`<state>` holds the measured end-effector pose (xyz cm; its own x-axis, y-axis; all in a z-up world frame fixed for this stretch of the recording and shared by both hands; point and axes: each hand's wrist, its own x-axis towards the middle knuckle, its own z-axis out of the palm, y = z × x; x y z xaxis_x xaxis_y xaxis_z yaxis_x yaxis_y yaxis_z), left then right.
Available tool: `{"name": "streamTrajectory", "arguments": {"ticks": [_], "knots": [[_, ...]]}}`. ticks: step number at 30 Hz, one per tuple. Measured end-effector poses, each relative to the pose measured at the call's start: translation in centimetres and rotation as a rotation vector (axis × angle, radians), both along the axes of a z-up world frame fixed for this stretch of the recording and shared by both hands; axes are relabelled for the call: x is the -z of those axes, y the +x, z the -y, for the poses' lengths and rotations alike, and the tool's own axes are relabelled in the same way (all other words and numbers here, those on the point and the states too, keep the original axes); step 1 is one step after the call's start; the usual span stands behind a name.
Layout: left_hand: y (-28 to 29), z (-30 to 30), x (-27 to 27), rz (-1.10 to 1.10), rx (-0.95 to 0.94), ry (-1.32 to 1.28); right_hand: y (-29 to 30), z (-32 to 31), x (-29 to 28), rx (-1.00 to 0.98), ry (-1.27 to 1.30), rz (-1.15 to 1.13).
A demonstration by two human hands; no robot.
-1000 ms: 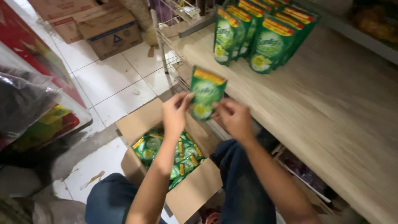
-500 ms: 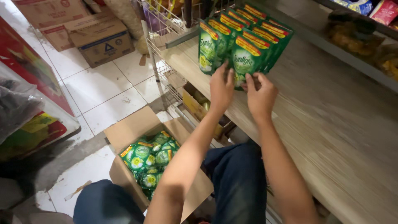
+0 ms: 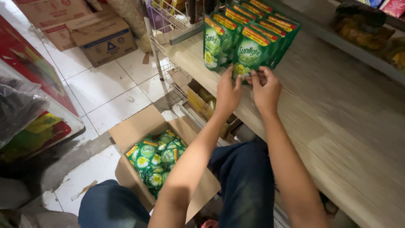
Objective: The person takes pouches of dish soap out of a cardboard box and places them onto a shelf.
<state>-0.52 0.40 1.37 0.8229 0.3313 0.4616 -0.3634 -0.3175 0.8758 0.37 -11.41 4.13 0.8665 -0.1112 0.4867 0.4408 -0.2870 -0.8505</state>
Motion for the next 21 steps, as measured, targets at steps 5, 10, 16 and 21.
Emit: {"name": "streamTrajectory", "arguments": {"ticks": [5, 10, 16, 21], "knots": [[0.2, 0.0, 1.5, 0.024, -0.005, 0.069, 1.3, 0.6, 1.3, -0.038, 0.023, -0.022], [-2.0, -1.4, 0.9, 0.128, 0.024, 0.143, -0.9, 0.5, 0.6, -0.029, 0.04, -0.094], [-12.5, -8.9, 1.5, -0.054, 0.126, 0.001, -8.7, -1.1, 2.2, -0.047, -0.042, 0.26], [-18.4, -19.0, 8.8, -0.085, -0.075, 0.302, -12.4, -9.1, 8.8, -0.307, -0.001, 0.057]]}}
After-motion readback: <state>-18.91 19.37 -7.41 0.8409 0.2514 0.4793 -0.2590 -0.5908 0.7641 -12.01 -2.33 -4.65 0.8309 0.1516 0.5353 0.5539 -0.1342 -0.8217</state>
